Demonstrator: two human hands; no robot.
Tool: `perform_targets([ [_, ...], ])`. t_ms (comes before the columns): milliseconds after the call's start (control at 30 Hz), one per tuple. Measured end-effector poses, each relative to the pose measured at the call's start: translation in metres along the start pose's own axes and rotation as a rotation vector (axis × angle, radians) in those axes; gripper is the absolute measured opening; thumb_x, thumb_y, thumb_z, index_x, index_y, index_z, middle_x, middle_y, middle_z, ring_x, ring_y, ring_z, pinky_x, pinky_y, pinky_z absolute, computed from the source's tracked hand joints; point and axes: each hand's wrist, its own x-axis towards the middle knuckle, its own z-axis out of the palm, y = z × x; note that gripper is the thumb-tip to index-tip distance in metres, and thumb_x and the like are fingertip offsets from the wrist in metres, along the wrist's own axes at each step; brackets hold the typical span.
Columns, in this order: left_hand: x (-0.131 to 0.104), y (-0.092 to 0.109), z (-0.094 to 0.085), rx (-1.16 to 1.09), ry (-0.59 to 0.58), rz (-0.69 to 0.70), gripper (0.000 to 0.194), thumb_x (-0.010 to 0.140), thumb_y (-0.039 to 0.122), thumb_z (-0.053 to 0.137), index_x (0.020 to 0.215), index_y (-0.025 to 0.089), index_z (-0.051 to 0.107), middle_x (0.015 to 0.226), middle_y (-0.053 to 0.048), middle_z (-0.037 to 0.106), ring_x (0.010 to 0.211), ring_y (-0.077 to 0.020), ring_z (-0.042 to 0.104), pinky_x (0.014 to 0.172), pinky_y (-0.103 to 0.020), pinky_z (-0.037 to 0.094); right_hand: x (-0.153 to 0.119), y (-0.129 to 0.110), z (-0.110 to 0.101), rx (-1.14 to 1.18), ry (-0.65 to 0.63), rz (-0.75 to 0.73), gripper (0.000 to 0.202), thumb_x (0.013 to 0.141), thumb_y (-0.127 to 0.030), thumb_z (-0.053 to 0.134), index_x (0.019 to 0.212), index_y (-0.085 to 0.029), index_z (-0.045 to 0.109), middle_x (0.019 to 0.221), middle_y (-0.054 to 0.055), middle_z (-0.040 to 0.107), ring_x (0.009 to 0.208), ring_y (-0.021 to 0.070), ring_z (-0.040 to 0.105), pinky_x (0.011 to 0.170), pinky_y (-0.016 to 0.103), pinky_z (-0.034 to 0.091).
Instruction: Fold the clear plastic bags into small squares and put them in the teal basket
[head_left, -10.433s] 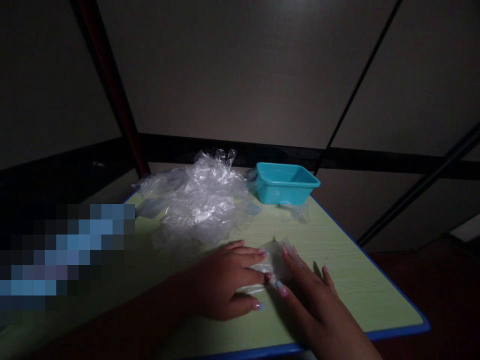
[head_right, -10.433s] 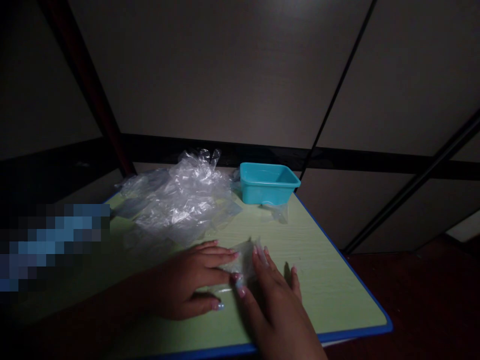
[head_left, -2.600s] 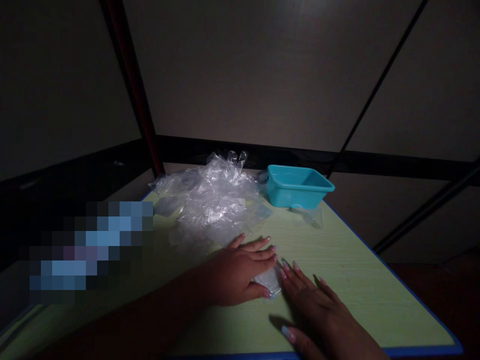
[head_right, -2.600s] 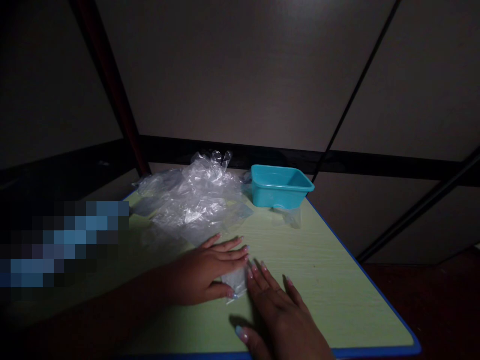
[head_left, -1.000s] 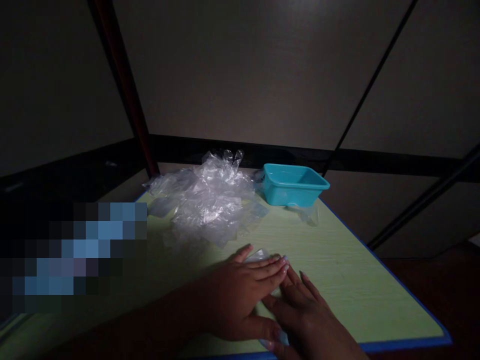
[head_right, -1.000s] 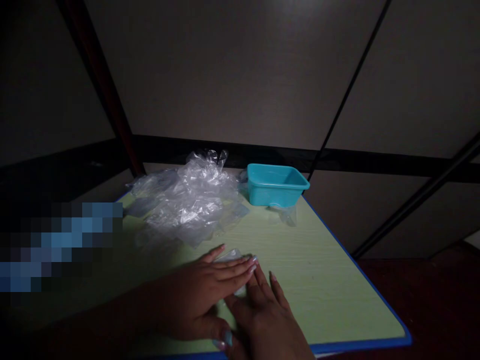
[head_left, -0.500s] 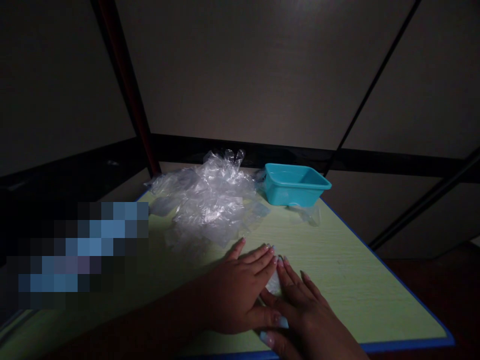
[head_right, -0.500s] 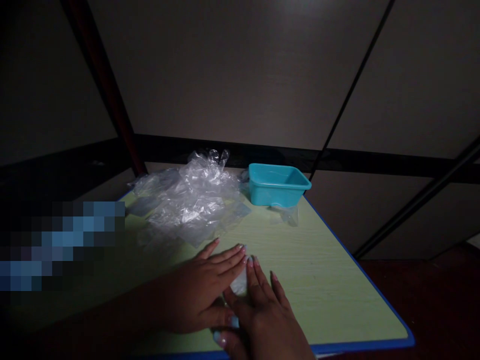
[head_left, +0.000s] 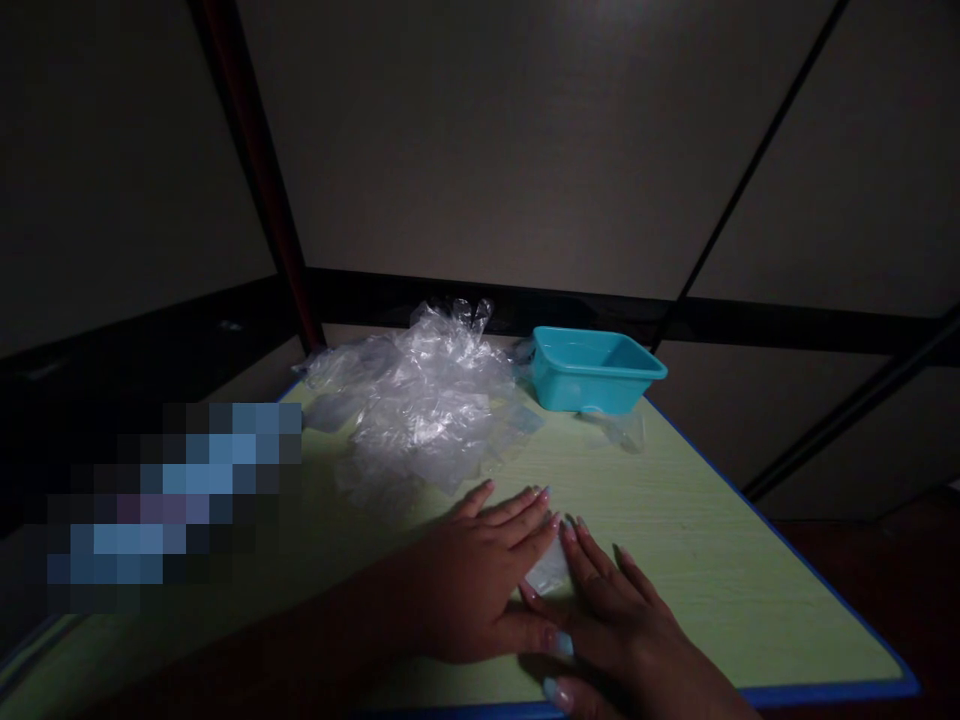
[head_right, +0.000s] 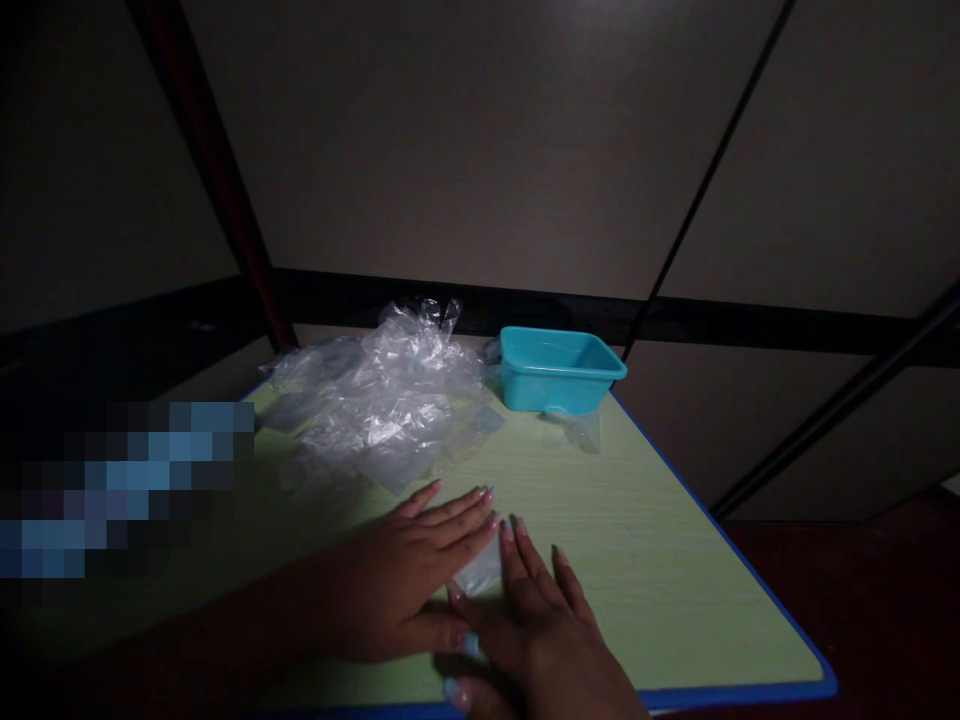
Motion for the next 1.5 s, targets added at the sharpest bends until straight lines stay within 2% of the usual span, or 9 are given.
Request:
perform_targets([
  [133,0.0,-0.002,0.002,0.004,0.008,0.025,0.078,0.087,0.068,0.038,0.147,0.02,0.022,0.152,-0.016,0.011,0.141,-0.0298,0.007,0.111,-0.055,0.003,-0.01,0.002,-0.009,0.01,0.039,0.013,0.046,0.086,-0.048,0.055,0.13,-0.037,0.05,0.145,0.005,0.032,0.134,0.0332,0.024,0.103,0.059,0.03],
  [333,-0.001,-0.001,0.001,0.007,0.012,0.048,0.078,0.081,0.071,0.045,0.144,0.028,0.029,0.152,-0.017,0.006,0.14,-0.0309,0.001,0.109,-0.058,0.0,-0.016,0.009,-0.005,-0.002,0.233,0.13,0.046,0.091,-0.041,0.044,0.135,-0.026,0.048,0.145,0.008,0.037,0.132,0.0295,0.035,0.102,0.053,0.037],
  [467,-0.001,0.0,-0.001,-0.017,0.002,0.054,0.083,0.077,0.074,0.049,0.144,0.03,0.029,0.151,-0.017,0.002,0.14,-0.032,0.0,0.108,-0.058,-0.002,-0.013,0.011,-0.004,-0.039,0.297,0.199,0.047,0.093,-0.039,0.04,0.137,-0.023,0.045,0.147,0.009,0.035,0.133,0.0294,0.035,0.103,0.055,0.035],
  [633,-0.001,0.001,-0.003,-0.053,-0.002,0.077,0.076,0.073,0.073,0.055,0.136,0.032,0.044,0.153,-0.011,-0.003,0.139,-0.0346,-0.001,0.108,-0.059,-0.002,0.001,0.001,-0.001,-0.031,0.179,0.12,0.055,0.092,-0.035,0.043,0.145,-0.024,0.03,0.15,0.006,0.027,0.136,0.0296,0.025,0.106,0.06,0.023],
  [733,-0.002,0.001,-0.003,-0.045,0.02,0.091,0.068,0.072,0.072,0.058,0.126,0.031,0.056,0.155,-0.007,0.009,0.14,-0.0351,0.008,0.109,-0.058,-0.003,0.013,-0.009,0.004,-0.003,0.147,0.043,0.063,0.092,-0.031,0.043,0.148,-0.02,0.016,0.151,0.006,0.022,0.138,0.0253,0.021,0.11,0.054,0.019],
  [867,-0.003,0.001,-0.002,-0.016,0.021,0.084,0.063,0.073,0.071,0.059,0.116,0.026,0.062,0.152,-0.01,0.021,0.14,-0.0337,0.012,0.11,-0.057,-0.003,0.023,-0.014,0.012,-0.008,0.049,0.035,0.066,0.09,-0.035,0.045,0.146,-0.013,0.019,0.15,0.009,0.016,0.139,0.027,0.016,0.109,0.054,0.021],
  [1067,-0.003,0.002,-0.002,-0.032,0.003,0.088,0.073,0.074,0.072,0.056,0.13,0.024,0.052,0.152,-0.016,0.008,0.139,-0.0335,-0.001,0.108,-0.059,-0.006,0.023,-0.012,0.013,-0.014,-0.026,0.098,0.069,0.089,-0.045,0.046,0.144,-0.008,0.026,0.149,0.014,0.018,0.137,0.0298,0.02,0.109,0.053,0.023],
  [1333,-0.004,0.003,0.001,-0.013,0.047,0.014,0.067,0.07,0.076,0.055,0.117,0.028,0.062,0.151,-0.01,-0.01,0.137,-0.0354,-0.011,0.105,-0.06,-0.01,0.022,-0.006,0.012,-0.067,-0.048,0.125,0.063,0.094,-0.046,0.036,0.144,-0.01,0.024,0.148,0.011,0.021,0.137,0.0282,0.02,0.109,0.055,0.023],
  [1500,-0.009,0.0,-0.006,-0.042,-0.015,0.039,0.066,0.073,0.071,0.058,0.129,0.036,0.052,0.15,-0.009,-0.012,0.137,-0.0343,-0.01,0.105,-0.062,-0.007,0.019,-0.005,0.012,-0.084,-0.054,0.143,0.062,0.095,-0.049,0.03,0.144,-0.013,0.022,0.148,0.009,0.02,0.137,0.0282,0.019,0.109,0.058,0.019],
])
